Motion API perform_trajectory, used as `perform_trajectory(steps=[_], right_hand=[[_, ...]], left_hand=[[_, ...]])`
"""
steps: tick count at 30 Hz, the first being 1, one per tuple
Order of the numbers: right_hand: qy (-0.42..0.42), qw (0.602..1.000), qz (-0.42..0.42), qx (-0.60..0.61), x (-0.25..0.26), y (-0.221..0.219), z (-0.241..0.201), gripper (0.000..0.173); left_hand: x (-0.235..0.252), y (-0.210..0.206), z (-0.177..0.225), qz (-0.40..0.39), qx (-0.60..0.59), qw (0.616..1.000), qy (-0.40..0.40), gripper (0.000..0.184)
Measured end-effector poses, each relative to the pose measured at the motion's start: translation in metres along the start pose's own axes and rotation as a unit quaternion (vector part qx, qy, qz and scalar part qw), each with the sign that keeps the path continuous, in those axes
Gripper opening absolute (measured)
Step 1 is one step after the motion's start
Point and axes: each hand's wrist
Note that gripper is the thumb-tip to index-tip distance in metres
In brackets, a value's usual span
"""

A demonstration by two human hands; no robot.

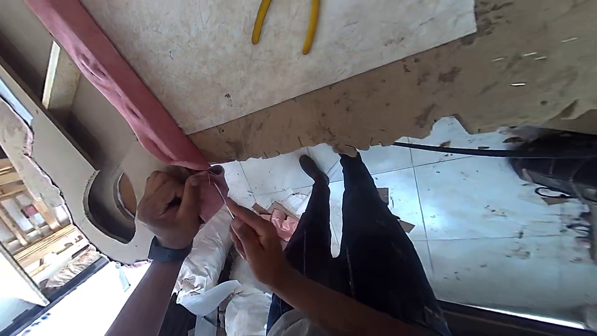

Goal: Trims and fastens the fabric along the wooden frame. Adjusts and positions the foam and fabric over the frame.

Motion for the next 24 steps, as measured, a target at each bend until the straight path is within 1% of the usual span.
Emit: perform_trajectory(steps=[2,4,6,8,9,10,15,17,21,23,24], right_hand=[[0.043,0.999,-0.002,0.008,0.005,-0.001,0.015,0.038],[0.049,0.999,-0.006,0.005,0.002,0.007,0.013,0.038],[0.015,1.000,-0.022,-0.011,-0.004,0.028,-0.001,0.037],[-0.059,0.993,-0.074,-0.075,-0.002,0.052,-0.023,0.037],[-0.097,0.983,-0.105,-0.115,0.003,0.062,-0.034,0.038],[-0.114,0.974,-0.129,-0.145,0.009,0.069,-0.044,0.037],[-0.133,0.941,-0.218,-0.220,0.042,0.088,-0.084,0.035],[-0.148,0.925,-0.241,-0.254,0.049,0.091,-0.100,0.035],[-0.138,0.900,-0.272,-0.311,0.060,0.089,-0.119,0.034],[-0.142,0.886,-0.263,-0.355,0.063,0.082,-0.128,0.033],[-0.147,0.884,-0.244,-0.370,0.059,0.076,-0.127,0.033]], left_hand=[[0.000,0.000,0.001,-0.001,-0.003,1.000,0.000,0.036],[-0.001,0.001,0.001,-0.003,-0.007,1.000,0.000,0.033],[0.000,-0.001,0.002,-0.004,-0.013,1.000,-0.004,0.030],[0.000,-0.001,0.001,-0.003,-0.007,1.000,-0.011,0.031],[0.000,-0.001,0.000,-0.003,-0.009,1.000,-0.014,0.031],[-0.001,-0.001,-0.001,-0.003,-0.013,1.000,-0.016,0.031],[0.001,-0.001,0.000,-0.003,-0.028,0.999,-0.015,0.031],[0.001,-0.001,-0.001,-0.001,-0.027,1.000,-0.013,0.031],[0.000,0.000,0.001,-0.005,-0.022,1.000,-0.005,0.030],[0.002,-0.002,0.001,-0.008,-0.017,1.000,0.000,0.030],[0.002,-0.003,0.002,-0.008,-0.014,1.000,0.002,0.031]])
Point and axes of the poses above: each hand's wrist, its own x-axis towards the middle knuckle, its own y-axis out of the back of the hand, z = x × y, and after that the axes turned 2 degrees about x, right-handed
